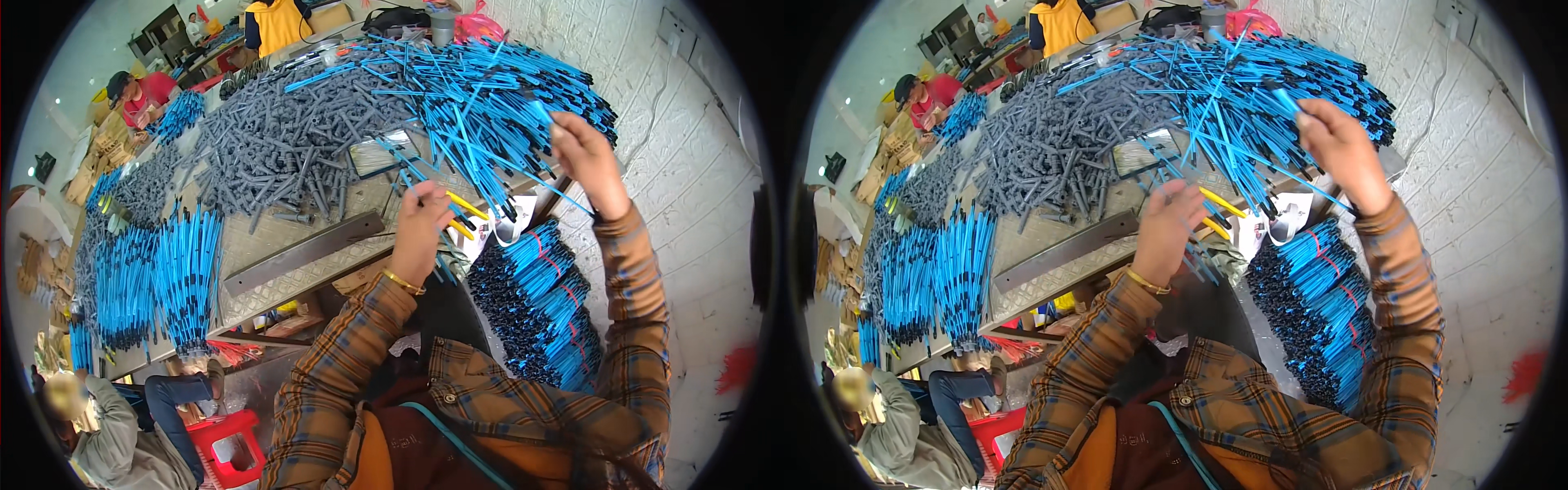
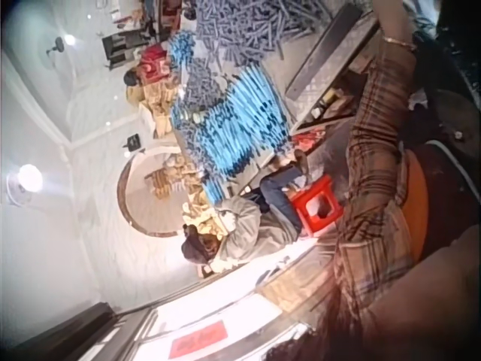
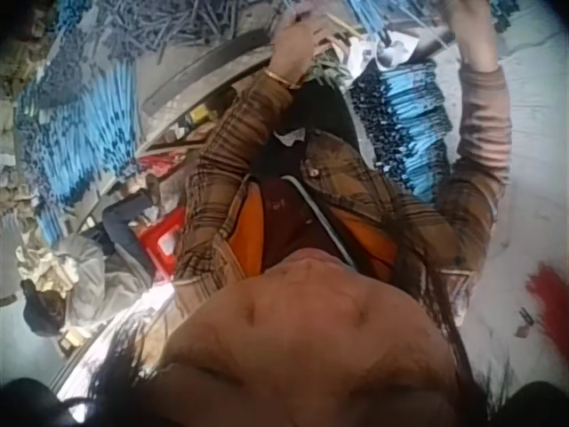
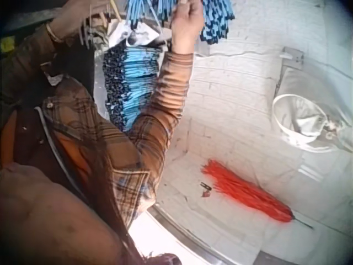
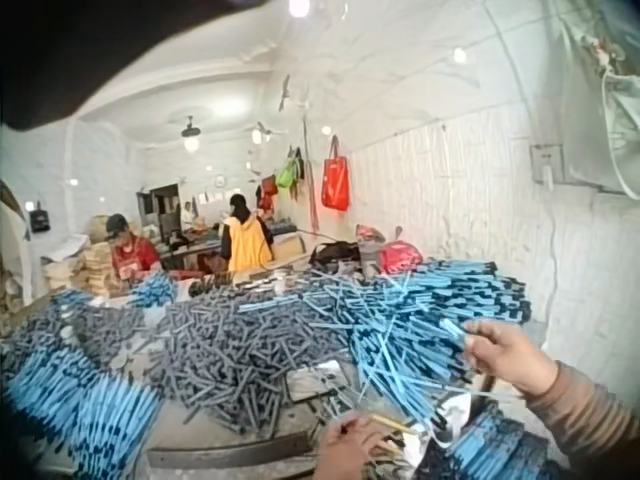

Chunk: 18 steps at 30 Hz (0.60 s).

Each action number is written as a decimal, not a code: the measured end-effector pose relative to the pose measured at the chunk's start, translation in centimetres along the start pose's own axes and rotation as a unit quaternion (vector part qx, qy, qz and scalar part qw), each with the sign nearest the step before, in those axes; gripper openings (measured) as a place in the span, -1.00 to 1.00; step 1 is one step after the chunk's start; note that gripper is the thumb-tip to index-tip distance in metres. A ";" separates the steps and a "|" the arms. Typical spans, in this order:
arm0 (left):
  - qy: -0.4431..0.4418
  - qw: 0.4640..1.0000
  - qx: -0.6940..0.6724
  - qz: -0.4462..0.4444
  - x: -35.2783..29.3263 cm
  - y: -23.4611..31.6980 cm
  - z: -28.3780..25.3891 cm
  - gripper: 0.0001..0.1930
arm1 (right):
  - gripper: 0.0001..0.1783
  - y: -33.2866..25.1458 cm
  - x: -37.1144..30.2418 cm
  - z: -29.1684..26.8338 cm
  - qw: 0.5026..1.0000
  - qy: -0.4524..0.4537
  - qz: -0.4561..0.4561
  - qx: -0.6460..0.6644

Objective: The person assembles blue plastic brush components into black plastic bases at a manufacturing workstation, using pliers and a metal alignment fixture.

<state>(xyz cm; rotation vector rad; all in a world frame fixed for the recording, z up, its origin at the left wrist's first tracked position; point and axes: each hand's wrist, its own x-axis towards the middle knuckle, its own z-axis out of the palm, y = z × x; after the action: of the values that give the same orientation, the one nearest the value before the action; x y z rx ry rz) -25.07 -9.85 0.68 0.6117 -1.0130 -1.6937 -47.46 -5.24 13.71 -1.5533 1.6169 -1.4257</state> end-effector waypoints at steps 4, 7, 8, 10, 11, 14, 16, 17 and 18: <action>0.056 0.992 -0.110 -0.014 -2.4 3.5 -1.0 -0.77 | -0.71 0.6 -2.6 -1.4 0.950 -0.182 0.045 0.250; -0.108 0.939 -0.322 -0.054 -4.2 5.5 -2.4 -0.79 | -0.71 1.4 -5.4 2.3 0.916 -0.281 0.132 0.256; -0.104 0.940 -0.321 -0.054 -5.2 6.2 -2.1 -0.79 | -0.70 1.6 -5.9 4.1 0.900 -0.323 0.136 0.258; -0.055 0.987 -0.149 0.009 -6.9 7.4 -1.5 -0.80 | -0.65 2.4 -6.6 7.1 0.864 -0.405 0.107 0.281; -0.032 0.997 -0.061 0.041 -7.4 7.8 -1.4 -0.81 | -0.65 2.6 -7.0 8.3 0.863 -0.406 0.108 0.282; 0.064 0.990 -0.075 0.098 -8.1 8.2 -1.9 -0.85 | -0.59 3.1 -8.7 11.4 0.913 -0.341 -0.036 0.219; 0.110 0.982 -0.084 0.125 -8.3 8.6 -2.1 -0.87 | -0.58 2.9 -10.8 12.6 0.935 -0.310 -0.134 0.110; 0.149 0.973 -0.105 0.143 -8.2 9.0 -2.0 -0.89 | -0.57 2.8 -11.9 13.0 0.934 -0.273 -0.231 -0.002; 0.187 0.961 -0.125 0.160 -8.0 9.4 -1.9 -0.91 | -0.57 2.8 -12.4 13.1 0.911 -0.231 -0.322 -0.114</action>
<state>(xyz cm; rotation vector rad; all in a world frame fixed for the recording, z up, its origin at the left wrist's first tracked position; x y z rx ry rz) -16.06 -4.12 7.10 0.5414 -0.5801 -1.3288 -34.17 1.17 2.90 -2.4947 1.0492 -1.0310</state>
